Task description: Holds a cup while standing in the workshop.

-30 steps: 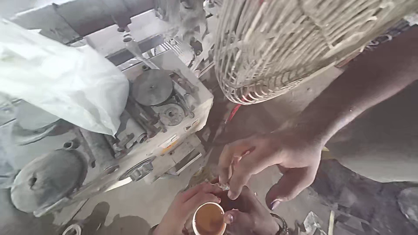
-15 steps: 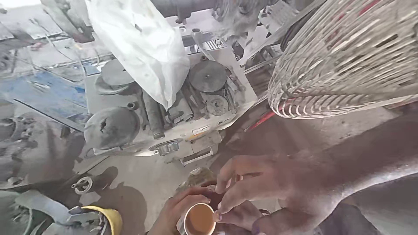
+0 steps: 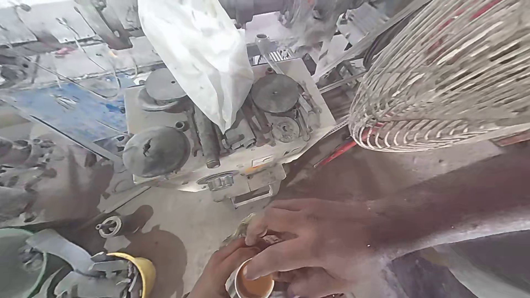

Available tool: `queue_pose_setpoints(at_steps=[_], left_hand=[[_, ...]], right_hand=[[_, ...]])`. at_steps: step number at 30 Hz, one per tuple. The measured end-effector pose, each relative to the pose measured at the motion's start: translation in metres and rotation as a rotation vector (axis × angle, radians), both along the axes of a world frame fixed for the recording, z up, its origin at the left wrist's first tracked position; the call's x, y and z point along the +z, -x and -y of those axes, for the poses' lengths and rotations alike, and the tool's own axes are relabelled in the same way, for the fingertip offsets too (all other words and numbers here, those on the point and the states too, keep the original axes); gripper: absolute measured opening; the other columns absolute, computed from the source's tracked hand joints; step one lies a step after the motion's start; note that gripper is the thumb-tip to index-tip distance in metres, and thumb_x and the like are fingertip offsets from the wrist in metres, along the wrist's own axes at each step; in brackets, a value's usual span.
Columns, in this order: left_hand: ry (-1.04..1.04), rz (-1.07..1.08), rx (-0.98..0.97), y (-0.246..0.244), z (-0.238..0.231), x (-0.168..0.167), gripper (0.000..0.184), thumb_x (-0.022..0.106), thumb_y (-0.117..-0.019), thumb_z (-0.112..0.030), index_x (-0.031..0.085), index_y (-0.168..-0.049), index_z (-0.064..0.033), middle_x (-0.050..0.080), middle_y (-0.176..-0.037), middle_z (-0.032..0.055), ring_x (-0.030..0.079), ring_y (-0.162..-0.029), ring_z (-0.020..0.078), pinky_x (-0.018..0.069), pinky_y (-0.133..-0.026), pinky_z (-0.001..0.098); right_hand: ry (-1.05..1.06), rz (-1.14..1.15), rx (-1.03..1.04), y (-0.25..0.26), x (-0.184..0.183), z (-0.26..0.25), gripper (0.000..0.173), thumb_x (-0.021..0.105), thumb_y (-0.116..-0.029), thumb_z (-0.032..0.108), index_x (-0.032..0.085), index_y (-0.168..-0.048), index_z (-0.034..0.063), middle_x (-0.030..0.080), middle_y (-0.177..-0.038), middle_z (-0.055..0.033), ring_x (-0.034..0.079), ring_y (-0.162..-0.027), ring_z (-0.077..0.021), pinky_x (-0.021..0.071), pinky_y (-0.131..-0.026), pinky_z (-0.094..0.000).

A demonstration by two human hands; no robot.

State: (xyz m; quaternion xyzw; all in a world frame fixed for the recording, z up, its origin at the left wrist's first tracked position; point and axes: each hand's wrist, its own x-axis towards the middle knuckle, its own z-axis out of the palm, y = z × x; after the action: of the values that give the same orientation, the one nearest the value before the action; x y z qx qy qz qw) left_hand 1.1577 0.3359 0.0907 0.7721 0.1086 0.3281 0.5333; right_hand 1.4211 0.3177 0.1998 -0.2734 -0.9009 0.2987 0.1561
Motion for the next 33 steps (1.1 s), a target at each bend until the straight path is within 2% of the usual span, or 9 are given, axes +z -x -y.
queue_pose_setpoints(at_steps=[4, 9, 12, 17, 20, 24, 26, 30, 33], left_hand=[[-0.039, -0.010, -0.017, -0.006, -0.001, 0.003, 0.055, 0.081, -0.0844, -0.040, 0.061, -0.129, -0.0149, 0.064, -0.127, -0.0099, 0.054, -0.121, -0.0090, 0.0459, -0.104, 0.0132], [0.021, -0.024, -0.085, -0.015, -0.003, 0.003, 0.044, 0.082, -0.0848, -0.031, 0.062, -0.119, -0.0114, 0.066, -0.119, -0.0060, 0.057, -0.115, -0.0074, 0.0484, -0.100, 0.0141], [0.031, -0.042, -0.078, -0.018, -0.001, 0.002, 0.039, 0.077, -0.0909, -0.034, 0.064, -0.123, -0.0150, 0.068, -0.119, -0.0122, 0.057, -0.114, -0.0115, 0.0477, -0.100, 0.0117], [0.096, -0.074, -0.106, -0.024, -0.003, 0.003, 0.032, 0.070, -0.0965, -0.032, 0.066, -0.122, -0.0125, 0.070, -0.116, -0.0109, 0.059, -0.111, -0.0114, 0.0498, -0.098, 0.0131], [0.220, -0.077, -0.112, -0.024, 0.001, 0.000, 0.026, 0.064, -0.1011, -0.032, 0.067, -0.124, -0.0208, 0.068, -0.117, -0.0199, 0.057, -0.111, -0.0151, 0.0480, -0.099, 0.0105], [0.513, -0.081, -0.008, -0.040, 0.015, 0.032, 0.009, 0.069, -0.0874, -0.007, 0.073, -0.091, -0.0139, 0.071, -0.083, -0.0168, 0.062, -0.083, -0.0148, 0.0496, -0.084, 0.0080], [0.430, -0.057, -0.239, -0.034, 0.000, 0.018, 0.012, 0.064, -0.0980, -0.015, 0.072, -0.107, -0.0170, 0.071, -0.099, -0.0184, 0.061, -0.097, -0.0145, 0.0493, -0.092, 0.0104], [0.146, -0.090, -0.252, -0.043, -0.008, -0.004, 0.027, 0.058, -0.1031, -0.027, 0.070, -0.118, -0.0076, 0.072, -0.112, -0.0051, 0.062, -0.108, -0.0073, 0.0498, -0.098, 0.0146], [-0.027, -0.041, -0.319, -0.053, -0.013, -0.028, 0.029, 0.060, -0.1010, -0.023, 0.070, -0.116, -0.0002, 0.071, -0.117, 0.0115, 0.065, -0.114, 0.0114, 0.0507, -0.104, 0.0262]], right_hand=[[-0.178, 0.085, 0.012, 0.013, 0.005, 0.004, 0.051, 0.075, -0.0855, 0.038, 0.064, -0.132, 0.0210, 0.061, -0.123, -0.0116, 0.060, -0.111, -0.0293, 0.0539, -0.086, -0.0399], [-0.336, 0.165, -0.033, 0.019, 0.003, 0.019, 0.024, 0.058, -0.0993, 0.016, 0.067, -0.122, 0.0179, 0.064, -0.120, -0.0088, 0.065, -0.100, -0.0255, 0.0554, -0.071, -0.0367], [-0.363, 0.222, -0.063, 0.020, 0.003, 0.024, 0.027, 0.053, -0.1001, 0.009, 0.066, -0.122, 0.0177, 0.064, -0.121, -0.0079, 0.066, -0.099, -0.0250, 0.0552, -0.067, -0.0365], [-0.359, 0.287, -0.074, 0.021, 0.007, 0.026, 0.027, 0.052, -0.0997, 0.007, 0.065, -0.121, 0.0162, 0.064, -0.122, -0.0072, 0.066, -0.098, -0.0248, 0.0556, -0.066, -0.0374], [-0.377, 0.319, -0.113, 0.023, 0.009, 0.030, 0.024, 0.051, -0.1006, 0.009, 0.068, -0.117, 0.0144, 0.065, -0.121, -0.0067, 0.067, -0.097, -0.0239, 0.0546, -0.064, -0.0364], [-0.383, 0.315, -0.164, 0.024, 0.016, 0.036, 0.024, 0.048, -0.1005, 0.006, 0.069, -0.112, 0.0090, 0.068, -0.113, -0.0089, 0.068, -0.091, -0.0245, 0.0525, -0.063, -0.0367], [-0.419, 0.353, -0.172, 0.025, 0.018, 0.040, 0.026, 0.047, -0.0997, 0.005, 0.069, -0.112, 0.0091, 0.070, -0.111, -0.0078, 0.069, -0.090, -0.0229, 0.0510, -0.061, -0.0354], [-0.407, 0.418, -0.142, 0.024, 0.025, 0.045, 0.032, 0.045, -0.1002, 0.002, 0.067, -0.121, 0.0096, 0.071, -0.108, -0.0069, 0.069, -0.091, -0.0212, 0.0507, -0.065, -0.0337], [-0.366, 0.377, -0.158, 0.020, 0.025, 0.047, 0.027, 0.046, -0.1013, 0.006, 0.068, -0.116, 0.0101, 0.071, -0.102, -0.0073, 0.070, -0.087, -0.0229, 0.0526, -0.062, -0.0357]])
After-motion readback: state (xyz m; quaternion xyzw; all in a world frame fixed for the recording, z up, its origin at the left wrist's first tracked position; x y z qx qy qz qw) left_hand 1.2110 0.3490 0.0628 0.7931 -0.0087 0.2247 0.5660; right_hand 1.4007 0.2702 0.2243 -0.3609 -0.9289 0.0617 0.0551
